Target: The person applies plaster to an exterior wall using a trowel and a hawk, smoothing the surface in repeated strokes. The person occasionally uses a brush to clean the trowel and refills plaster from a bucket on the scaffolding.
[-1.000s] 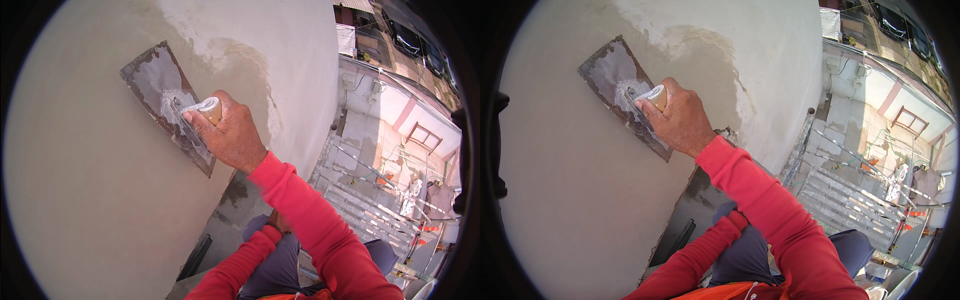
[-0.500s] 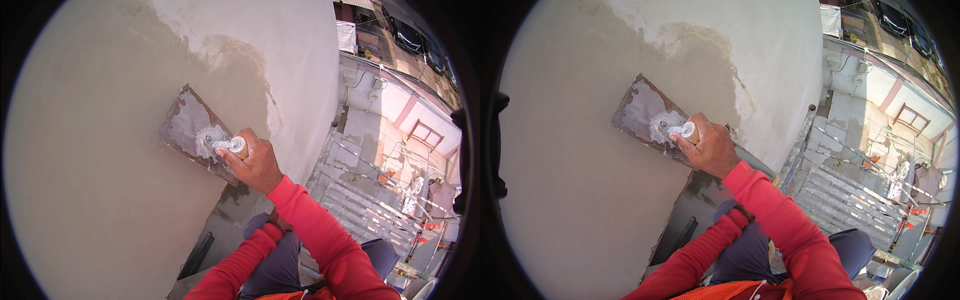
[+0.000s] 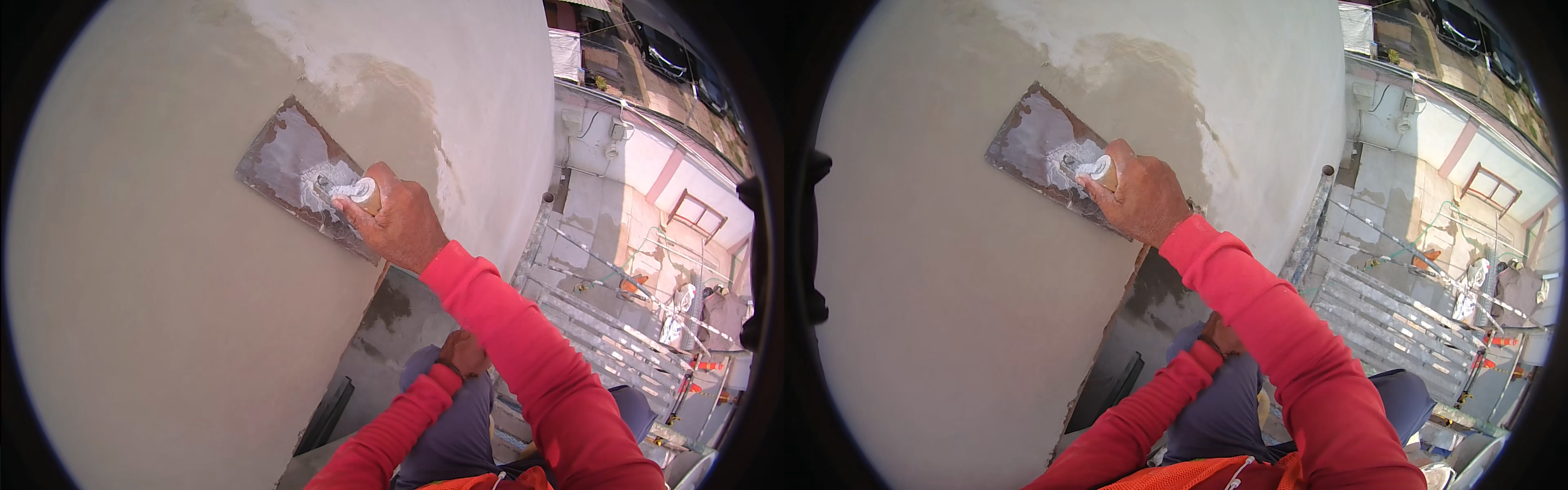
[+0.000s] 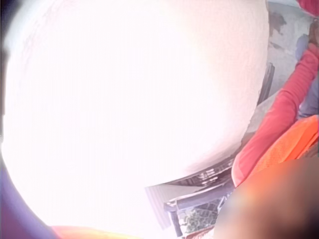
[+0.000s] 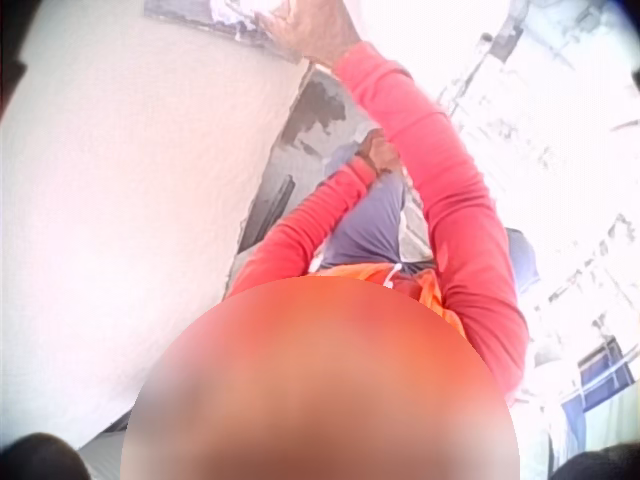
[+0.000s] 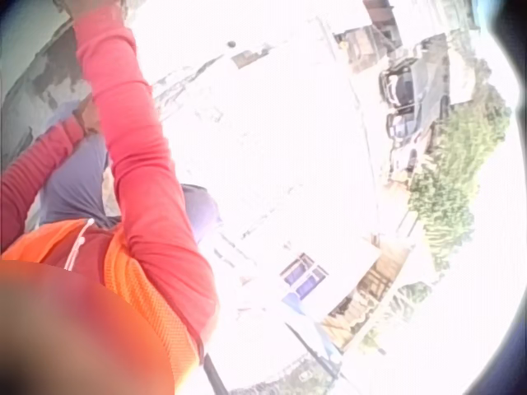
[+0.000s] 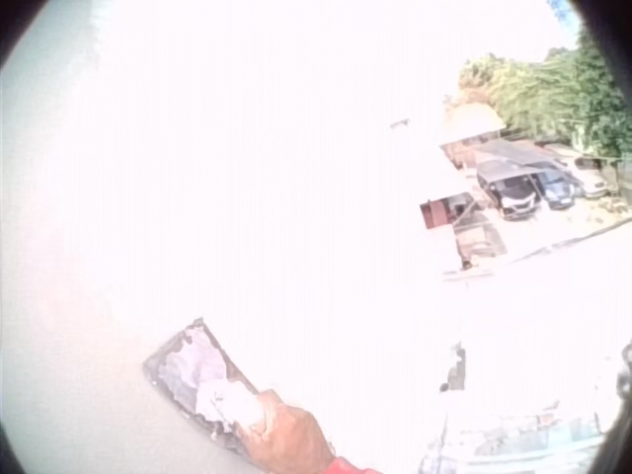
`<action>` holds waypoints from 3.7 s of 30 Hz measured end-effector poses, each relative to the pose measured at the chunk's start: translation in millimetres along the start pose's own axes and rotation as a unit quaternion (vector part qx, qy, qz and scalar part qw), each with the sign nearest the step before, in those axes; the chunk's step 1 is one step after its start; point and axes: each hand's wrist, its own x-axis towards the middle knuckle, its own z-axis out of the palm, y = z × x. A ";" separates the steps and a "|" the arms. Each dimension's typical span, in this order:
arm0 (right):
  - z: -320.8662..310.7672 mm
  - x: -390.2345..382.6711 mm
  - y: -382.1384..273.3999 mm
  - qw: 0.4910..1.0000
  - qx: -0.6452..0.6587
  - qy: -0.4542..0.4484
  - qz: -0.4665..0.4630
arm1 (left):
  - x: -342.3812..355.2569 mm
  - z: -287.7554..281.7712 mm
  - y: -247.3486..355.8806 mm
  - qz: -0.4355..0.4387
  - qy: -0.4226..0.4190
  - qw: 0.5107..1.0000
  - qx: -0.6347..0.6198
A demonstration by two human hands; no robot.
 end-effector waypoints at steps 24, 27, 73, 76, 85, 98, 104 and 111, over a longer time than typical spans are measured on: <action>0.4 24.2 -72.2 0.996 0.063 -0.013 -0.067 | 2.4 -19.2 18.0 0.006 -0.042 0.987 0.154; -15.7 -3.5 -78.1 0.995 0.039 -0.017 -0.094 | 13.9 -28.1 52.5 -0.015 -0.038 0.980 0.193; -9.6 43.4 -49.7 0.991 0.124 0.034 0.041 | -24.3 -69.5 91.7 0.050 0.126 0.963 0.231; -3.2 60.7 -76.0 0.993 0.108 0.036 -0.028 | -21.3 -67.0 86.9 0.097 0.107 0.948 0.282; -24.1 27.8 -54.2 0.990 0.063 0.043 -0.115 | -9.7 -59.0 93.6 0.051 0.109 0.959 0.256; -50.5 157.7 -76.4 0.949 -0.139 0.031 -0.282 | -13.1 -73.3 99.1 0.032 0.136 0.966 0.217; -52.7 140.8 -66.5 0.969 -0.117 -0.031 -0.218 | -11.0 -77.3 97.0 0.023 0.125 0.971 0.204; -51.9 102.4 -43.3 0.971 -0.128 -0.057 -0.193 | -6.4 -79.4 94.8 0.031 0.124 0.974 0.185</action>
